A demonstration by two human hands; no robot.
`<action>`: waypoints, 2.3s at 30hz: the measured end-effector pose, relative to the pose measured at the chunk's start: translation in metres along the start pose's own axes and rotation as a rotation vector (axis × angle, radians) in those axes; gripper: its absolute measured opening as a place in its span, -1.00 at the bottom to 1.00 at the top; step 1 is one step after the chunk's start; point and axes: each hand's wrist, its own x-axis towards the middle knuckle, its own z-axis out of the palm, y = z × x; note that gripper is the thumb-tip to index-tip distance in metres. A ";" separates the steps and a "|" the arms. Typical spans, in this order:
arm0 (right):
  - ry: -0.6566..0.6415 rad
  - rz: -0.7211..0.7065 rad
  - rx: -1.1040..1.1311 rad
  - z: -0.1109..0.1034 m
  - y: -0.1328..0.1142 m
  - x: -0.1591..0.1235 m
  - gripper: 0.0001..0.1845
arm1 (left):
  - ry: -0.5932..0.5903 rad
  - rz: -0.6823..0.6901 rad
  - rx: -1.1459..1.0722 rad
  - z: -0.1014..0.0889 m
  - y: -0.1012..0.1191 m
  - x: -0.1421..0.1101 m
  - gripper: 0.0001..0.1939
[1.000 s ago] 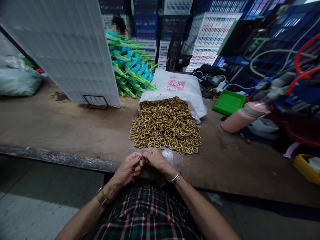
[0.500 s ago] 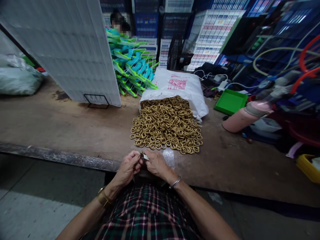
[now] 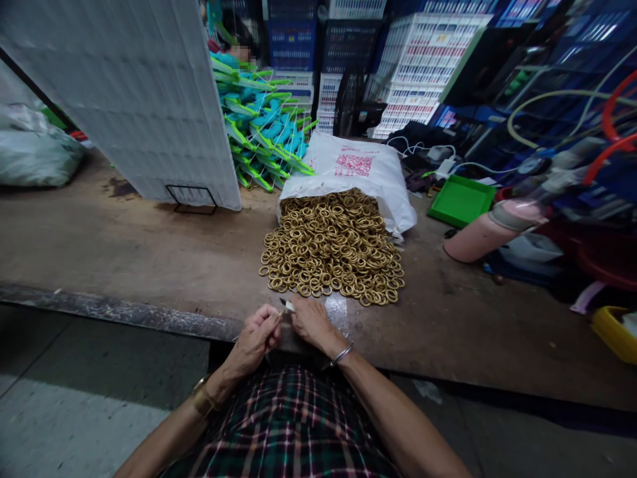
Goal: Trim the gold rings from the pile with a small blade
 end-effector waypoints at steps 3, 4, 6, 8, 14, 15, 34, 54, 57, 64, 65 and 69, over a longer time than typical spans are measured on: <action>0.034 0.062 -0.057 0.000 0.005 0.009 -0.79 | -0.128 -0.058 -0.124 0.005 0.006 -0.009 -0.66; 0.048 0.072 -0.076 0.000 0.005 0.011 -0.78 | -0.135 -0.071 -0.187 0.005 0.007 -0.010 -0.66; 0.107 0.074 -0.099 0.000 0.003 0.018 -0.78 | -0.098 -0.086 -0.292 0.004 0.008 -0.010 -0.66; 0.177 0.080 -0.105 0.001 -0.003 0.025 -0.78 | -0.050 -0.091 -0.343 0.000 0.006 -0.007 -0.66; 0.189 0.111 -0.192 0.003 -0.020 0.047 -0.82 | -0.023 -0.104 -0.459 -0.013 -0.003 -0.001 -0.71; 0.176 0.114 -0.200 0.004 -0.021 0.049 -0.83 | -0.014 -0.120 -0.504 -0.015 -0.003 0.000 -0.71; 0.304 -0.120 0.469 -0.009 -0.004 0.024 -0.85 | 0.124 -0.098 -0.451 -0.016 0.005 0.022 -0.65; 0.180 -0.037 0.745 0.000 -0.009 0.013 -0.86 | 0.047 -0.017 -0.090 -0.008 -0.002 0.012 -0.65; 0.181 -0.047 0.779 0.003 -0.007 0.012 -0.84 | 0.026 -0.011 -0.164 -0.006 -0.002 0.010 -0.66; 0.166 -0.078 0.286 0.006 -0.002 0.001 -0.87 | 0.094 0.030 -0.141 -0.002 0.001 0.009 -0.65; 0.125 -0.089 0.197 0.006 -0.003 -0.001 -0.84 | 0.105 0.033 -0.123 -0.002 0.001 0.009 -0.65; 0.038 -0.066 -0.001 0.005 -0.007 -0.005 -0.72 | 0.151 0.063 -0.056 -0.004 -0.002 0.010 -0.67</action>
